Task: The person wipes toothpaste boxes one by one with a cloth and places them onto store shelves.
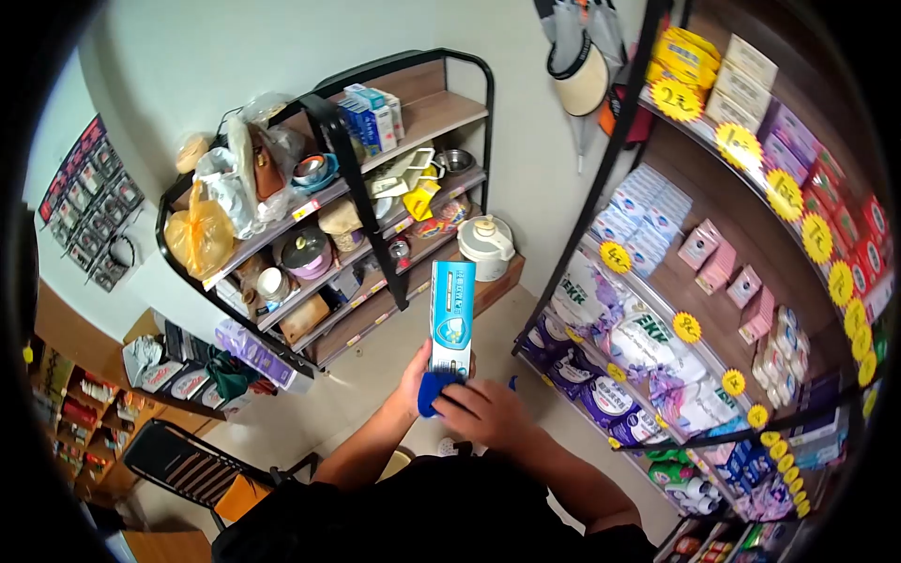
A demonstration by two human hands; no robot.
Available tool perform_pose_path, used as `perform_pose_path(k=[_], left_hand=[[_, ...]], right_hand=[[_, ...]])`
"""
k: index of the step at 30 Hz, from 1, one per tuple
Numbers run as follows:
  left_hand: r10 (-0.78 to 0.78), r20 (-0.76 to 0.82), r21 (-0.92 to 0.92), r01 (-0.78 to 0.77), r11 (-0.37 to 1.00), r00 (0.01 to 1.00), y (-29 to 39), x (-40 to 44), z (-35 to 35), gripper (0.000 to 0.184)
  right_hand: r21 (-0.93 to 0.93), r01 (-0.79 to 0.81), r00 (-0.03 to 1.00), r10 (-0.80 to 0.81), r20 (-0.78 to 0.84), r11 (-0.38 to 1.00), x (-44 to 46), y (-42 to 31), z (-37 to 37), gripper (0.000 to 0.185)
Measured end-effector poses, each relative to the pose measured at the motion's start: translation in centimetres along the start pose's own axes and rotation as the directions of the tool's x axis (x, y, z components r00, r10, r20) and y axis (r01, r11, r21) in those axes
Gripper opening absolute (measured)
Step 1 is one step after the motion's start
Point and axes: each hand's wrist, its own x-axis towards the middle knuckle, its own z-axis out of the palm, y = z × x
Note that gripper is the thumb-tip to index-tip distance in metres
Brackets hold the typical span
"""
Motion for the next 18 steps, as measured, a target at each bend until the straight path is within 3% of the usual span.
perform_pose_path(k=[2,4,5,6,10,13,16,18], left_hand=[[-0.093,-0.003,0.037,0.093,0.995,0.996,-0.9,0.1,0.6,0.074],[-0.133,-0.154,0.127,0.153,0.980,0.979,-2.3,0.7,1.3,0.072],[-0.177,-0.006,0.012,0.177,0.984,0.984,-3.5,1.1,-1.0,0.071],[-0.193,0.002,0.015,0.193,0.981,0.981,-4.1,1.4,-0.3,0.071],[-0.256,-0.042,0.121,0.259,0.958,0.966,-6.3,2.2,3.8,0.070],[-0.285,-0.019,0.144,0.285,0.948,0.958,-8.3,3.3,5.3,0.070],[-0.312,-0.096,0.145,0.324,0.935,0.945,-10.8,4.2,6.8,0.069],[-0.317,0.078,0.077,0.312,0.947,0.945,-12.6,5.3,7.3,0.065]], right_hand=[[-0.083,-0.044,0.997,0.039,-0.060,0.996,0.1,1.1,-1.2,0.031],[-0.174,-0.110,0.992,0.096,-0.087,0.979,0.7,3.0,-2.8,0.029],[-0.189,-0.137,0.986,0.115,-0.123,0.972,1.1,3.9,-3.9,0.030],[-0.204,-0.164,0.978,0.132,-0.160,0.965,1.7,4.9,-4.9,0.030],[-0.211,-0.294,0.937,0.238,-0.255,0.932,2.6,7.5,-9.2,0.027],[-0.220,-0.319,0.931,0.262,-0.254,0.922,1.3,7.7,-12.0,0.026],[-0.235,-0.336,0.931,0.283,-0.231,0.912,-1.9,6.4,-14.0,0.026],[-0.228,-0.320,0.935,0.268,-0.231,0.920,-4.9,4.9,-14.8,0.026]])
